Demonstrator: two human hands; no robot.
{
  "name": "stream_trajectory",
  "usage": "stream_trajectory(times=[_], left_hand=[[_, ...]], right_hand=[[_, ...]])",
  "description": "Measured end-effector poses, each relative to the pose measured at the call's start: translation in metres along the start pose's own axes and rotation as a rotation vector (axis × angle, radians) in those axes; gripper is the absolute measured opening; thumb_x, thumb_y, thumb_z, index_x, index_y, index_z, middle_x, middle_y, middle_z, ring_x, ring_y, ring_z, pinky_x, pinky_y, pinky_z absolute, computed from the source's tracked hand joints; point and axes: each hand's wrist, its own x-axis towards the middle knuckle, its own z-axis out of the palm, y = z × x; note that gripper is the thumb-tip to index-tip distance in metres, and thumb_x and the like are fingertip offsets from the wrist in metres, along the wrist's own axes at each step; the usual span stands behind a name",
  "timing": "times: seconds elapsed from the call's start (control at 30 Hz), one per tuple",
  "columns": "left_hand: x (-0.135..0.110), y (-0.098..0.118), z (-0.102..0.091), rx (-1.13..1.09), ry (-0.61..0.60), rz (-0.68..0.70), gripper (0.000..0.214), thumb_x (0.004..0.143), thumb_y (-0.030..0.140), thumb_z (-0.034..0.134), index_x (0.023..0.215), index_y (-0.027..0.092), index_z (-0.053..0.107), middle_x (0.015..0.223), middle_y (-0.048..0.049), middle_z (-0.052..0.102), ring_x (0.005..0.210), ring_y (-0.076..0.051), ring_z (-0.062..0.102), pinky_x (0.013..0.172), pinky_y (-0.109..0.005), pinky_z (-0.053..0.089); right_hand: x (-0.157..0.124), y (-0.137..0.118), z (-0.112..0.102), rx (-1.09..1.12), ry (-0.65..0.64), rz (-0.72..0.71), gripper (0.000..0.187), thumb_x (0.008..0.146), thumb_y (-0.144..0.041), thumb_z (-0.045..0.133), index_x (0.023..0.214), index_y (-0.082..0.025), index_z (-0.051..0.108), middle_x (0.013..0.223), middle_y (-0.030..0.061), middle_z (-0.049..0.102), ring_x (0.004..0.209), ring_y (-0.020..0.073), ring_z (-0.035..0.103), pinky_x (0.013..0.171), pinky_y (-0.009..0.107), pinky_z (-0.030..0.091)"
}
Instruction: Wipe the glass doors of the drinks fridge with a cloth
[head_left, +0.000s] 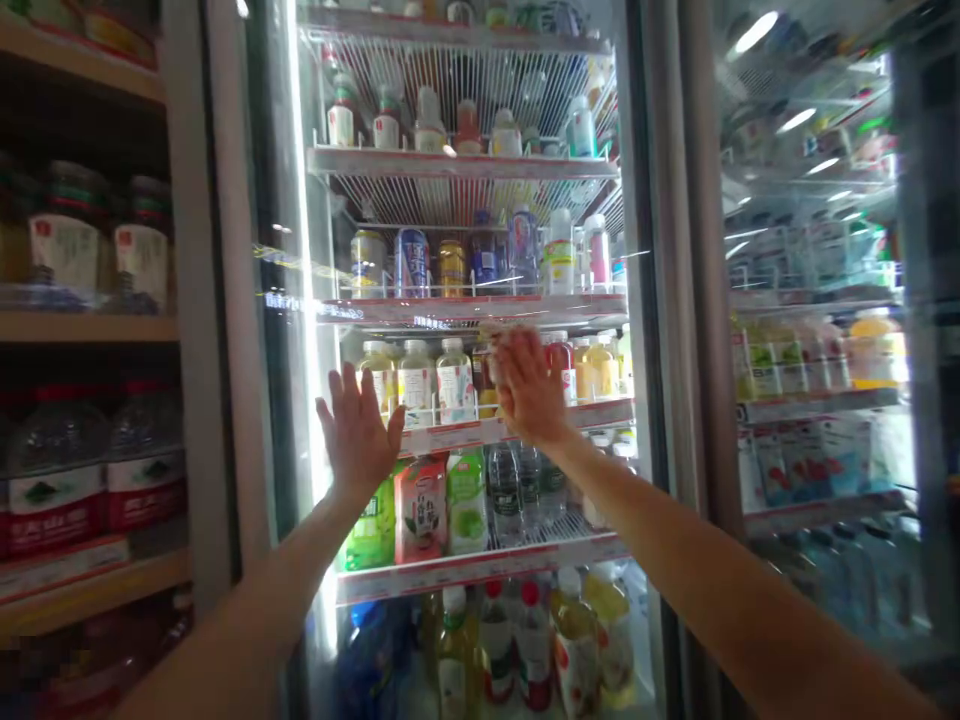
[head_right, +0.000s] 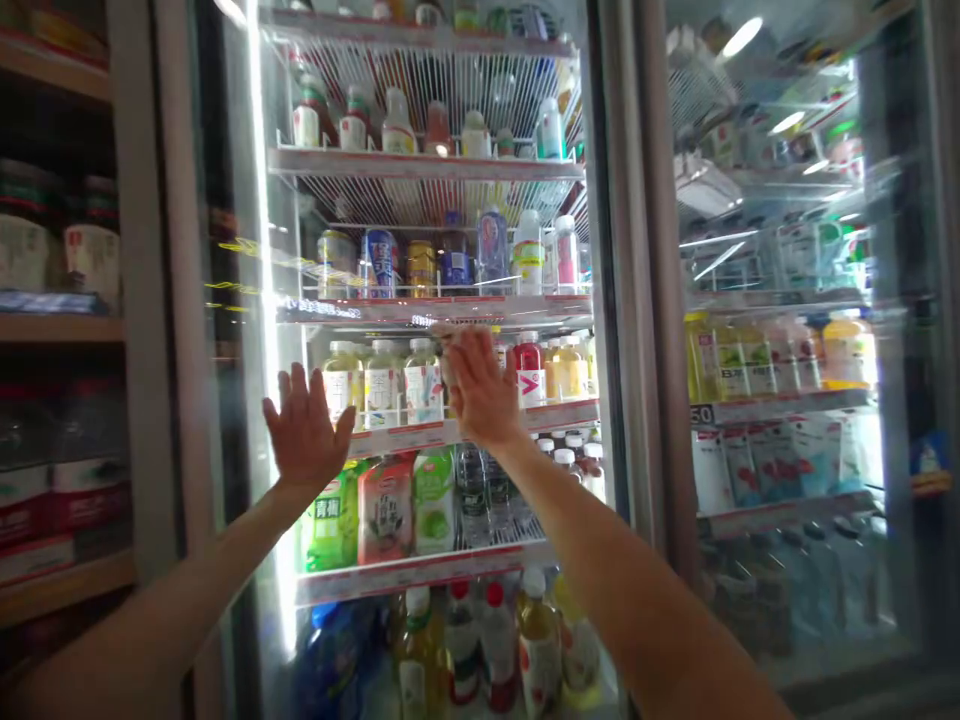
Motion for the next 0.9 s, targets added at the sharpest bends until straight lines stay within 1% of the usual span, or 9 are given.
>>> stream_trajectory(times=[0.07, 0.13, 0.2, 0.3, 0.37, 0.43, 0.57, 0.67, 0.9], left_hand=[[-0.004, 0.0, 0.0, 0.011, -0.001, 0.011, 0.069, 0.089, 0.052, 0.029, 0.142, 0.009, 0.024, 0.15, -0.02, 0.021, 0.141, -0.03, 0.01, 0.112, -0.052, 0.008], [-0.005, -0.001, 0.0, 0.018, -0.002, 0.016, 0.069, 0.089, 0.052, 0.03, 0.142, 0.009, 0.025, 0.15, -0.0201, 0.021, 0.141, -0.031, 0.01, 0.112, -0.053, 0.009], [-0.008, -0.001, 0.001, 0.024, -0.003, 0.027, 0.068, 0.089, 0.051, 0.031, 0.142, 0.009, 0.025, 0.15, -0.0202, 0.021, 0.141, -0.031, 0.01, 0.111, -0.053, 0.009], [-0.015, 0.001, 0.003, 0.028, 0.003, 0.052, 0.065, 0.09, 0.047, 0.031, 0.142, 0.007, 0.026, 0.149, -0.0212, 0.022, 0.141, -0.03, 0.009, 0.112, -0.053, 0.008], [-0.023, 0.005, 0.004, 0.02, 0.012, 0.069, 0.064, 0.09, 0.045, 0.032, 0.142, 0.007, 0.026, 0.149, -0.0217, 0.023, 0.141, -0.03, 0.008, 0.112, -0.053, 0.007], [-0.03, 0.009, 0.005, 0.01, 0.022, 0.079, 0.065, 0.09, 0.045, 0.034, 0.142, 0.008, 0.024, 0.149, -0.0215, 0.023, 0.141, -0.03, 0.008, 0.112, -0.053, 0.007], [-0.038, 0.013, 0.006, 0.021, 0.024, 0.101, 0.067, 0.089, 0.046, 0.035, 0.144, 0.01, 0.02, 0.149, -0.0201, 0.023, 0.141, -0.029, 0.01, 0.112, -0.053, 0.008], [-0.039, 0.012, 0.006, 0.04, 0.031, 0.104, 0.067, 0.089, 0.047, 0.035, 0.144, 0.01, 0.021, 0.149, -0.0199, 0.024, 0.141, -0.028, 0.011, 0.112, -0.052, 0.009], [-0.04, 0.014, 0.006, 0.047, 0.017, 0.093, 0.066, 0.09, 0.046, 0.034, 0.142, 0.007, 0.023, 0.149, -0.0206, 0.024, 0.141, -0.028, 0.009, 0.112, -0.051, 0.008]], right_hand=[[0.001, -0.021, 0.001, 0.013, -0.038, -0.125, 0.055, 0.089, -0.033, 0.036, 0.142, -0.022, 0.028, 0.152, 0.0046, 0.023, 0.142, 0.0233, 0.007, 0.113, 0.051, 0.006], [-0.006, -0.01, -0.003, -0.007, -0.044, -0.118, 0.052, 0.09, -0.033, 0.035, 0.141, -0.024, 0.03, 0.151, 0.0034, 0.025, 0.142, 0.022, 0.009, 0.113, 0.051, 0.006], [-0.02, 0.028, -0.008, -0.052, -0.02, -0.005, 0.051, 0.091, -0.032, 0.033, 0.141, -0.022, 0.032, 0.151, 0.0058, 0.026, 0.141, 0.0227, 0.012, 0.112, 0.052, 0.009], [-0.044, 0.087, -0.013, -0.125, 0.083, 0.315, 0.053, 0.091, -0.032, 0.03, 0.141, -0.015, 0.031, 0.149, 0.0138, 0.026, 0.139, 0.0287, 0.018, 0.107, 0.058, 0.016], [-0.054, 0.097, -0.013, -0.14, 0.146, 0.443, 0.054, 0.091, -0.033, 0.031, 0.14, -0.012, 0.032, 0.148, 0.0175, 0.027, 0.138, 0.0321, 0.019, 0.104, 0.06, 0.019], [-0.058, 0.073, -0.008, -0.107, 0.159, 0.388, 0.054, 0.09, -0.032, 0.033, 0.14, -0.013, 0.033, 0.149, 0.0168, 0.026, 0.139, 0.0316, 0.016, 0.105, 0.058, 0.019], [-0.053, -0.018, 0.004, 0.021, 0.031, -0.063, 0.051, 0.087, -0.031, 0.039, 0.137, -0.021, 0.039, 0.149, 0.0069, 0.029, 0.141, 0.0248, 0.011, 0.112, 0.051, 0.011], [-0.054, -0.036, 0.005, 0.049, 0.013, -0.176, 0.047, 0.087, -0.031, 0.041, 0.134, -0.024, 0.043, 0.147, 0.0035, 0.035, 0.141, 0.0217, 0.015, 0.113, 0.049, 0.007], [-0.1, 0.078, -0.01, -0.133, 0.164, 0.349, 0.055, 0.089, -0.032, 0.037, 0.142, -0.018, 0.031, 0.148, 0.0149, 0.03, 0.138, 0.0295, 0.022, 0.106, 0.056, 0.017]])
